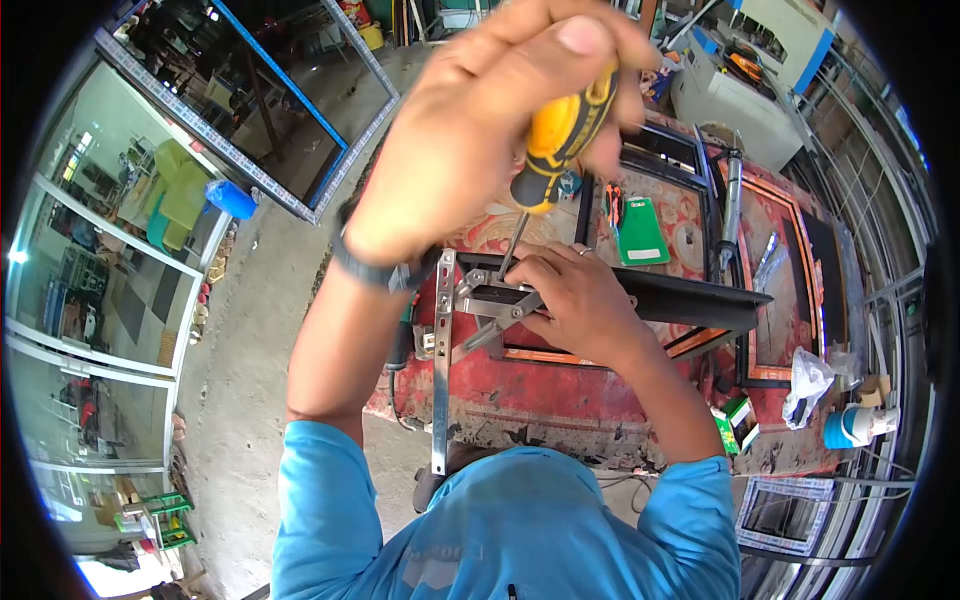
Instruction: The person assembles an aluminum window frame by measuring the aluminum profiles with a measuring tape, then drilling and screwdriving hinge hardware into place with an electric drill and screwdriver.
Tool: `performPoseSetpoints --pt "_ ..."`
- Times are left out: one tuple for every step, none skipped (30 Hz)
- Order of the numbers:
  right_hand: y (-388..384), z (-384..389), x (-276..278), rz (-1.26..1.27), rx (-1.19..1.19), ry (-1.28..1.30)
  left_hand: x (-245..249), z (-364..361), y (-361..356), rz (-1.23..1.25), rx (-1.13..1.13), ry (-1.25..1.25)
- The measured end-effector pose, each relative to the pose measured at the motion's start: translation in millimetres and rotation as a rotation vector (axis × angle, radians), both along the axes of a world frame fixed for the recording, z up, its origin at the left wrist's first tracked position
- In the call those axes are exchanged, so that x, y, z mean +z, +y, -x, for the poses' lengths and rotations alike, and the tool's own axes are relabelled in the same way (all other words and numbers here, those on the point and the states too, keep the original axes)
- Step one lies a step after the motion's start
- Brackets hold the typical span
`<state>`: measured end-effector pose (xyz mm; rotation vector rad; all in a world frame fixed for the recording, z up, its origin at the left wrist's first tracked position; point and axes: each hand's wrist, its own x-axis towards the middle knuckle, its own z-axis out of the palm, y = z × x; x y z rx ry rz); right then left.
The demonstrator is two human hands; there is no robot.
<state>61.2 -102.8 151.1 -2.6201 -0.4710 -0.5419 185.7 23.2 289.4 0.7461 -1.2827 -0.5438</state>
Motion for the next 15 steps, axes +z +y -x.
performPoseSetpoints --pt "-0.4 0.2 0.6 0.015 -0.006 -0.008 7.3 15.6 0.5 0.054 0.289 -0.131" --pt "-1.4 -1.1 0.6 0.033 -0.01 -0.017 9.6 26.2 -1.4 0.083 0.463 -0.162" --pt "-1.9 -3.3 -0.9 -0.001 0.001 -0.014 4.3 21.4 -1.4 0.131 0.391 -0.145" --pt "-1.2 -5.5 -2.5 -0.037 0.018 -0.008 -1.0 16.8 -1.2 0.175 0.316 -0.128" --pt "-0.4 -7.5 -3.3 -0.07 0.036 -0.008 1.6 7.4 0.4 0.162 0.075 -0.024" --pt "-2.5 -8.6 -3.8 -0.072 0.03 0.016 4.0 -1.9 2.1 0.129 -0.165 0.106" --pt "-5.8 -10.4 -2.1 -0.05 0.046 0.006 6.6 -11.3 3.7 0.074 -0.373 0.235" --pt "-10.2 -12.8 0.3 -0.028 0.056 -0.01 5.1 -26.1 -9.0 0.147 -0.573 0.182" --pt "-12.8 -14.9 1.0 -0.011 0.057 -0.023 -0.6 -30.6 -13.5 0.178 -0.352 0.032" --pt "-14.3 -17.7 -2.5 -0.011 0.044 -0.046 -0.9 -30.8 -18.1 0.191 -0.12 -0.108" --pt "-16.5 -20.2 -2.3 -0.015 0.039 -0.048 3.7 -20.1 -11.1 0.159 0.136 -0.218" --pt "-19.2 -23.5 -2.1 -0.016 0.035 -0.048 8.1 -9.3 -4.0 0.096 0.406 -0.336" --pt "-20.7 -25.7 -3.0 -0.021 0.031 -0.042 12.6 1.5 3.1 0.01 0.651 -0.432" --pt "-20.6 -27.9 -3.6 -0.021 0.038 -0.02 8.7 -21.7 2.2 0.044 0.616 -0.559" --pt "-18.2 -28.4 -3.1 -0.025 0.05 0.01 7.6 -33.3 -4.9 0.121 0.208 -0.406"
